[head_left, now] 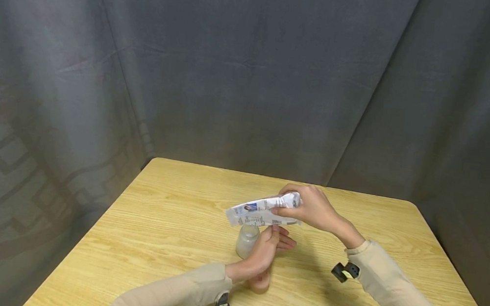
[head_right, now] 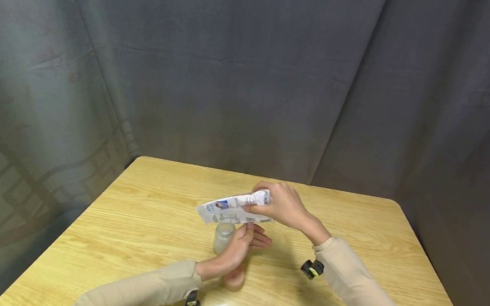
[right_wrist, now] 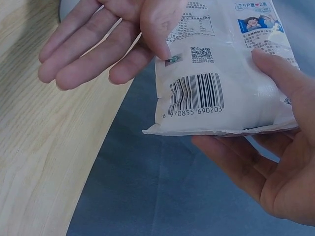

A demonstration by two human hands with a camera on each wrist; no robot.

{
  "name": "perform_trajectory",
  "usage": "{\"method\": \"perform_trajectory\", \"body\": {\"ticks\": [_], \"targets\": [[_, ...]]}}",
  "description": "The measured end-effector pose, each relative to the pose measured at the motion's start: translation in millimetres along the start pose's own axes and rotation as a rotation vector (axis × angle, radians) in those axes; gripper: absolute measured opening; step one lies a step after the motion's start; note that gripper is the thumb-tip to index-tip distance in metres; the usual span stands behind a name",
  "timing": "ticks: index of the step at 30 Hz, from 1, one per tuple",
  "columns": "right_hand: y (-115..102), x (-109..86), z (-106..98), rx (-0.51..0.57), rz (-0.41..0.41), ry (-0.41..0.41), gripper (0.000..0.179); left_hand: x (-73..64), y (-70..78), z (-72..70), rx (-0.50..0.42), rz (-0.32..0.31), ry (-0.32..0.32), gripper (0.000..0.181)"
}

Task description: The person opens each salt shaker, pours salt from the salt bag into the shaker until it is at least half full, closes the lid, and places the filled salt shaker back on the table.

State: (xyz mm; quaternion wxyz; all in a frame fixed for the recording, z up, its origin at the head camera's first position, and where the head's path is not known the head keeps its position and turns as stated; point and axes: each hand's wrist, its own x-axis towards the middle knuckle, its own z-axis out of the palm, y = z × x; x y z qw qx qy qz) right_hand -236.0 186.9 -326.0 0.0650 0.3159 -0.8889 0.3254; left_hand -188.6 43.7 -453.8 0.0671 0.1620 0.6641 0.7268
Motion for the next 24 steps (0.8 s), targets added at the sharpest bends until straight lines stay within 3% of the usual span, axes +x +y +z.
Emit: {"method": "perform_trajectory", "body": {"ticks": [24], "targets": [[-1.3, 0.4, -1.0, -0.023, -0.014, -0.014, 0.030, -2.1, -1.2, -1.4, 0.047, 0.013, -0.017, 0.048]]}}
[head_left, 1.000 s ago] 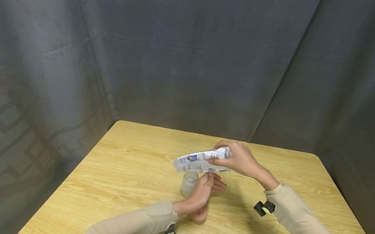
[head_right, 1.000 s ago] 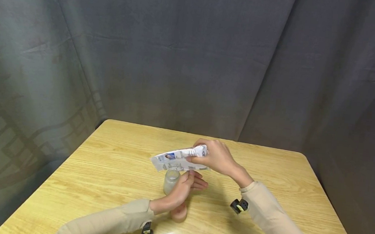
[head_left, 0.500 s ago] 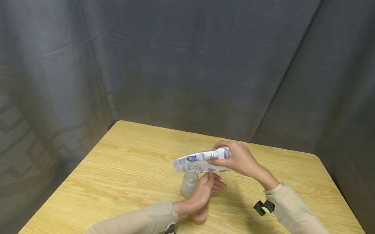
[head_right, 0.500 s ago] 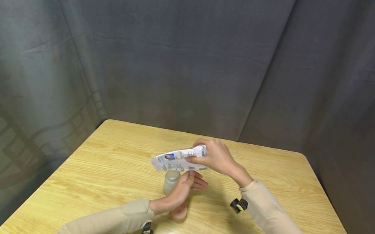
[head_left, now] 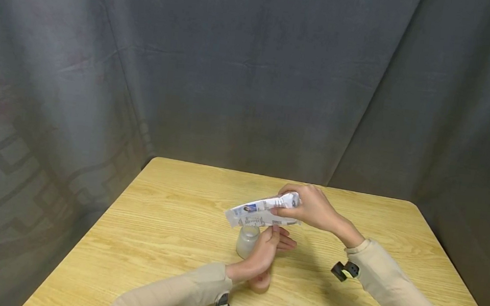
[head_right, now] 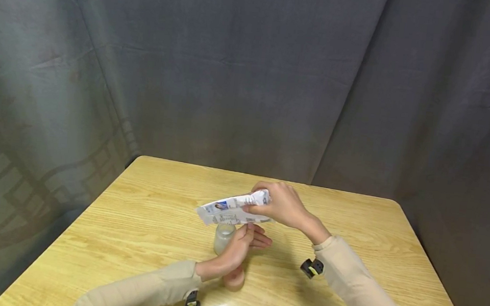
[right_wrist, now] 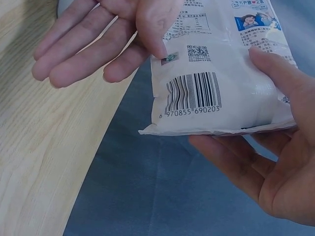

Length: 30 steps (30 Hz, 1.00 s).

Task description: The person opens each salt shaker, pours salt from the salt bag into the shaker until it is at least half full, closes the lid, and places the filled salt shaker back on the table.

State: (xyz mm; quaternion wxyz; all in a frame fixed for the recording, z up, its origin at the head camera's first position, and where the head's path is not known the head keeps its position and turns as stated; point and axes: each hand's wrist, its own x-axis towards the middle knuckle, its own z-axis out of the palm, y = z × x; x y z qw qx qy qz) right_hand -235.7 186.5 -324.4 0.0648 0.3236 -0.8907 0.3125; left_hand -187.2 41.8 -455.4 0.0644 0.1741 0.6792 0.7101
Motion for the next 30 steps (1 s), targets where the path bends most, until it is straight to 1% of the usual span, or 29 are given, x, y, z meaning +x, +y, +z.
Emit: {"method": "perform_trajectory", "body": {"ticks": [6, 13, 15, 19, 21, 30], "targets": [[-0.6, 0.0, -0.3, -0.009, -0.001, -0.003, 0.030, 0.6, -0.1, 1.2, -0.012, -0.010, 0.004, 0.048], [-0.3, 0.5, -0.3, -0.008, 0.000, -0.006, 0.029, 1.7, -0.2, 2.1, -0.007, 0.003, -0.005, 0.047], [-0.2, 0.5, -0.2, -0.006, 0.001, -0.008, 0.029, 0.7, 2.7, 2.7, -0.009, 0.004, -0.004, 0.046], [0.0, 0.7, 0.1, -0.001, 0.001, -0.010, 0.030, -3.5, 14.3, 3.5, -0.002, 0.002, 0.000, 0.045], [0.7, 0.8, 0.2, 0.003, -0.002, -0.011, 0.030, -4.5, 16.6, 3.6, 0.002, 0.002, 0.000, 0.045], [0.4, 0.9, -1.5, 0.006, 0.000, -0.014, 0.030, -0.5, 4.6, 2.9, -0.010, -0.007, 0.007, 0.045]]}}
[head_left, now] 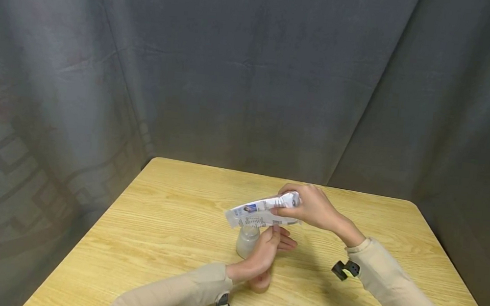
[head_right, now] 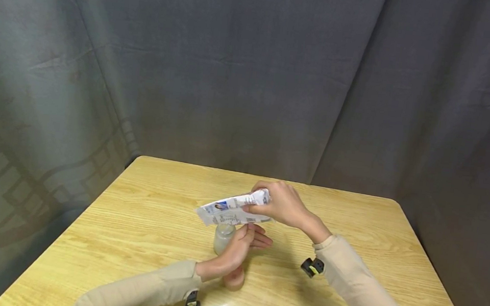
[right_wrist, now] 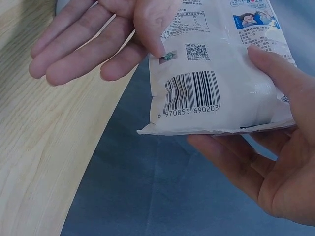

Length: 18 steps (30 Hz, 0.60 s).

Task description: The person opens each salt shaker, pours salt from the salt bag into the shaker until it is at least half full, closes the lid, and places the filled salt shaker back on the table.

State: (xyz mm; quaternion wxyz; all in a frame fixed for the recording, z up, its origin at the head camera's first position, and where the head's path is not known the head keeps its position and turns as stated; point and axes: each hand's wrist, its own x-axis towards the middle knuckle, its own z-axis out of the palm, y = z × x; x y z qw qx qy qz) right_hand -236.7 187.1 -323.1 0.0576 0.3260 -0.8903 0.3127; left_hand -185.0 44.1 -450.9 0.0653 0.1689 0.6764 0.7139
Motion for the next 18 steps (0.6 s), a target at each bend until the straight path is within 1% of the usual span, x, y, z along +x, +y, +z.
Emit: {"method": "perform_trajectory", "body": {"ticks": [5, 10, 11, 16, 17, 18], "targets": [[-0.9, -0.6, -0.7, -0.008, 0.006, -0.001, 0.030, 0.3, -2.2, -1.2, 0.011, 0.003, -0.006, 0.046], [-1.4, -0.5, -1.1, -0.016, -0.002, -0.002, 0.031, -0.2, -2.0, -2.3, 0.038, -0.009, -0.017, 0.046], [-1.5, -0.5, -1.1, -0.017, -0.003, -0.003, 0.031, -1.5, 1.9, -1.8, 0.036, -0.008, -0.017, 0.045], [-1.4, -0.3, -1.6, -0.022, -0.005, -0.009, 0.031, -1.3, 3.8, 0.1, 0.021, -0.008, -0.007, 0.045], [-1.7, -0.2, -1.6, -0.025, -0.006, -0.009, 0.031, -1.3, 3.6, 0.3, 0.019, -0.005, -0.005, 0.044], [-1.7, 0.0, -1.7, -0.027, -0.007, -0.009, 0.031, 0.0, 0.0, -0.3, 0.022, -0.006, -0.005, 0.045]]}}
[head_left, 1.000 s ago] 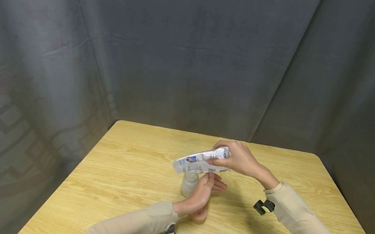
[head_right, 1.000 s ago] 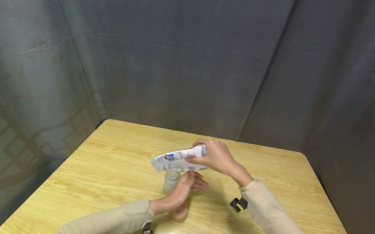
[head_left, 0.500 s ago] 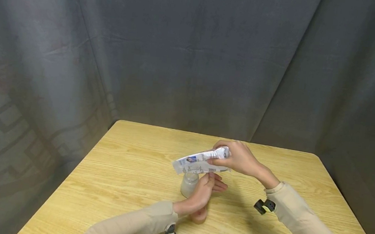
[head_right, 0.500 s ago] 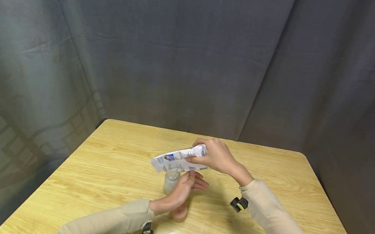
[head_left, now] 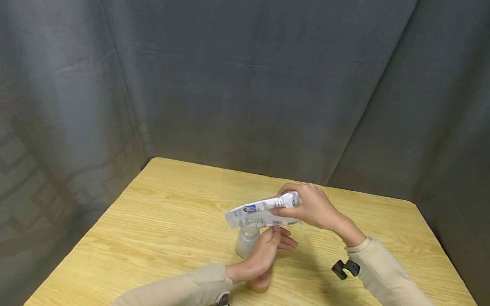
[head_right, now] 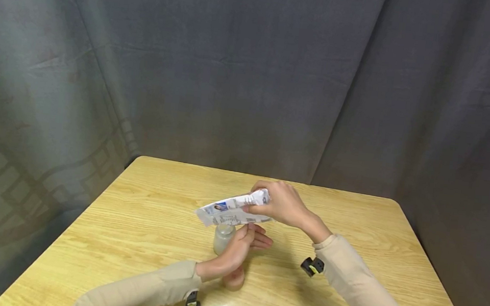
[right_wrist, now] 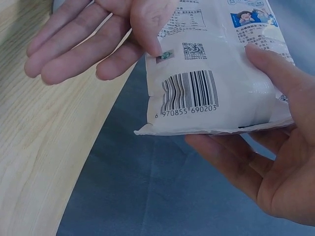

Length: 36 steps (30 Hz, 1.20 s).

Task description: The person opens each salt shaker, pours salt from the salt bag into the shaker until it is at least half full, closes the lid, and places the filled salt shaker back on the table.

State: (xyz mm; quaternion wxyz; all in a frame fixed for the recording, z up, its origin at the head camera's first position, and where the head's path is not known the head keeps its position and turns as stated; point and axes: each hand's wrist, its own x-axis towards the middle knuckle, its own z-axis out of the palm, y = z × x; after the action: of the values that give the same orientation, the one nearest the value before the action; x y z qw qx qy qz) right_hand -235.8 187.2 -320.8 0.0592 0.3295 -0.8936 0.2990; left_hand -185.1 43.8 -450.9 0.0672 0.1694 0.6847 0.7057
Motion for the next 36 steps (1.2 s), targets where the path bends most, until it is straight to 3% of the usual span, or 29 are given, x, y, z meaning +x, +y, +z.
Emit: {"method": "perform_trajectory", "body": {"ticks": [8, 17, 26, 36], "targets": [[-1.0, 0.2, 0.0, -0.011, -0.003, 0.009, 0.031, 0.9, -1.9, -1.5, 0.018, -0.014, -0.001, 0.045], [-2.1, 0.7, 0.2, -0.009, -0.003, 0.006, 0.031, 1.6, -1.5, 0.7, -0.034, 0.004, 0.015, 0.044], [-3.4, 1.6, 0.2, -0.026, -0.008, 0.014, 0.031, 2.9, -1.4, -2.1, 0.000, 0.006, -0.004, 0.045], [-4.4, 2.9, -0.6, -0.028, -0.005, 0.016, 0.031, 4.0, 1.6, -0.2, -0.050, 0.006, 0.015, 0.044]]}}
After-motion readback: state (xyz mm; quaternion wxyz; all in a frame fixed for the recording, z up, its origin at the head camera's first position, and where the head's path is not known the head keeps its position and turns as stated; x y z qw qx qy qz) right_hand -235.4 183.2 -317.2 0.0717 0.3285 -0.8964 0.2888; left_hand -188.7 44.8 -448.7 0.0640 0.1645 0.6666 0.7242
